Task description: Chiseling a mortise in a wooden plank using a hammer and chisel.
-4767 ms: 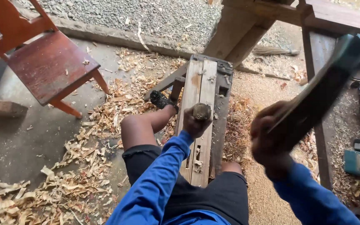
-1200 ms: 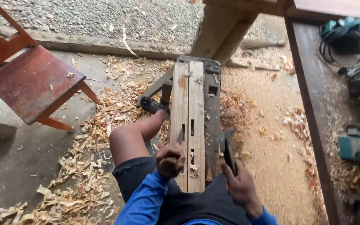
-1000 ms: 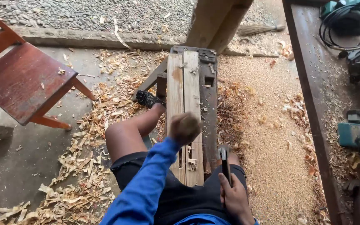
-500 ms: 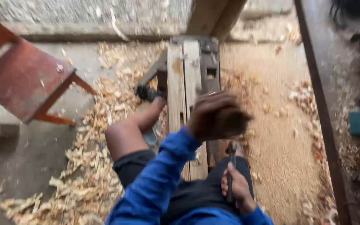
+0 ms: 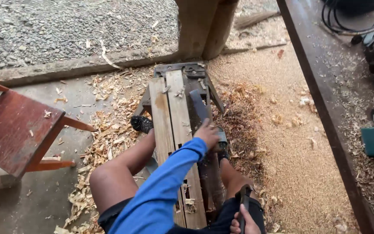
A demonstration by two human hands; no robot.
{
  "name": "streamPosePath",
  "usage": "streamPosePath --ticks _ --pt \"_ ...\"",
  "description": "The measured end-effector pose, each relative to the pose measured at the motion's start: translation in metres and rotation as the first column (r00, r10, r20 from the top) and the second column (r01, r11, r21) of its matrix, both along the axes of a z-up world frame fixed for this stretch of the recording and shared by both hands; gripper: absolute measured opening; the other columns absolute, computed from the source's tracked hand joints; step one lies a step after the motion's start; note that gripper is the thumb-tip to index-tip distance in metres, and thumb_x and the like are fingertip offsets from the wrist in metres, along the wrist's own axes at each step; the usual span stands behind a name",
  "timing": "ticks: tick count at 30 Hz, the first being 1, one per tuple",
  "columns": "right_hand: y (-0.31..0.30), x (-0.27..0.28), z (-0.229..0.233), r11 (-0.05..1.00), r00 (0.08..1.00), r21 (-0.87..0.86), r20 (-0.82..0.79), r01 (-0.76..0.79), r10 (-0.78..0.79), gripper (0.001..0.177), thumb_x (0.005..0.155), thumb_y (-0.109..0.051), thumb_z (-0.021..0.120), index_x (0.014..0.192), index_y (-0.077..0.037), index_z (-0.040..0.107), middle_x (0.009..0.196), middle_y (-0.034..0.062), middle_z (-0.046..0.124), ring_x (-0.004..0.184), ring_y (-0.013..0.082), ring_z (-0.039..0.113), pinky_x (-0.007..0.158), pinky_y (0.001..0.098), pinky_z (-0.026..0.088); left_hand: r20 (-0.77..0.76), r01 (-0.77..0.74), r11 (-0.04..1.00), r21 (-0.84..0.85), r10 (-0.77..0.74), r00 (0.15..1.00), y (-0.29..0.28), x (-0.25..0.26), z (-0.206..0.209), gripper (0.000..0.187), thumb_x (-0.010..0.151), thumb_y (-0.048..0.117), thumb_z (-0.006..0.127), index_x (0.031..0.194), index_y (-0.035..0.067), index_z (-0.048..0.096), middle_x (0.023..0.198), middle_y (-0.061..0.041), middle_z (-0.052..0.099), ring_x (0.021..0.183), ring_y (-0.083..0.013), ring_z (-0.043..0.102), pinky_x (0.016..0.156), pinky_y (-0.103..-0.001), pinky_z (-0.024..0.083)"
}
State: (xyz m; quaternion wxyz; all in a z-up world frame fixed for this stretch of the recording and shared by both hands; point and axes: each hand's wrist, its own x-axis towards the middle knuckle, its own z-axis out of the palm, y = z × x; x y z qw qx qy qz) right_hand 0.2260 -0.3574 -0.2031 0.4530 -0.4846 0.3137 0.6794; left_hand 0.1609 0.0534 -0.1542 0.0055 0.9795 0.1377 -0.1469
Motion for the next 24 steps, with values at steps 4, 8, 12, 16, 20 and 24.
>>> streamPosePath --ticks 4,8,12,16,20,24 --pt "0.008 -0.014 0.023 0.997 0.993 -0.020 -0.091 0.080 -0.082 0.046 0.089 -0.060 0.056 0.081 -0.015 0.055 0.054 0.0061 0.041 0.043 0.0216 0.040 0.042 0.0364 0.033 -0.068 -0.105 0.990 -0.092 0.099 0.993 -0.006 -0.039 0.050 0.039 0.091 0.037 0.062 0.130 0.030 0.062 0.158 -0.012 0.042 0.146 -0.0371 0.028 0.118 -0.065 0.007" --pt "0.032 -0.031 0.082 0.994 0.994 0.019 -0.038 0.104 -0.104 0.041 0.093 -0.054 0.056 0.086 -0.014 0.054 0.057 0.0036 0.043 0.045 0.0165 0.042 0.044 0.0336 0.036 -0.126 0.031 0.938 -0.345 -0.079 0.989 -0.062 -0.061 0.134 0.064 0.080 0.041 0.075 0.137 0.016 0.060 0.143 -0.015 0.054 0.138 -0.0351 0.045 0.112 -0.049 0.031" --pt "0.046 -0.030 0.092 0.999 0.998 0.016 0.034 0.047 -0.048 0.041 0.095 -0.052 0.056 0.090 -0.011 0.051 0.059 0.0028 0.044 0.047 0.0145 0.043 0.045 0.0311 0.038 -0.231 0.048 0.876 -0.479 -0.179 0.957 -0.129 -0.080 0.066 0.075 0.076 0.054 0.078 0.134 0.011 0.059 0.135 -0.013 0.059 0.134 -0.0313 0.049 0.111 -0.046 0.035" --pt "0.035 -0.025 0.093 0.999 0.997 0.013 0.060 0.039 -0.040 0.043 0.095 -0.052 0.057 0.090 -0.010 0.051 0.059 0.0026 0.043 0.047 0.0140 0.043 0.045 0.0303 0.038 -0.127 0.125 0.928 -0.351 -0.180 0.976 -0.154 -0.074 0.027 0.050 0.086 0.047 0.068 0.124 0.014 0.064 0.136 -0.013 0.056 0.137 -0.0322 0.043 0.108 -0.049 0.032" --pt "0.023 -0.006 0.065 0.997 0.998 0.079 0.054 0.021 -0.026 0.044 0.093 -0.055 0.057 0.085 -0.011 0.053 0.057 0.0020 0.042 0.046 0.0135 0.041 0.044 0.0298 0.036 0.040 0.237 0.921 -0.309 -0.236 0.971 -0.159 -0.072 0.009 0.030 0.100 0.038 0.058 0.122 0.023 0.070 0.135 -0.006 0.062 0.130 -0.0291 0.054 0.105 -0.046 0.042" --pt "0.007 0.015 0.028 0.988 0.998 0.153 0.061 -0.029 0.020 0.048 0.091 -0.058 0.056 0.081 -0.012 0.056 0.054 0.0017 0.041 0.043 0.0141 0.040 0.042 0.0313 0.035 0.747 0.409 0.874 -0.263 -0.084 0.659 -0.116 -0.093 0.132 0.046 0.085 0.037 0.072 0.126 0.016 0.065 0.122 -0.011 0.060 0.113 -0.0302 0.062 0.093 -0.043 0.049"
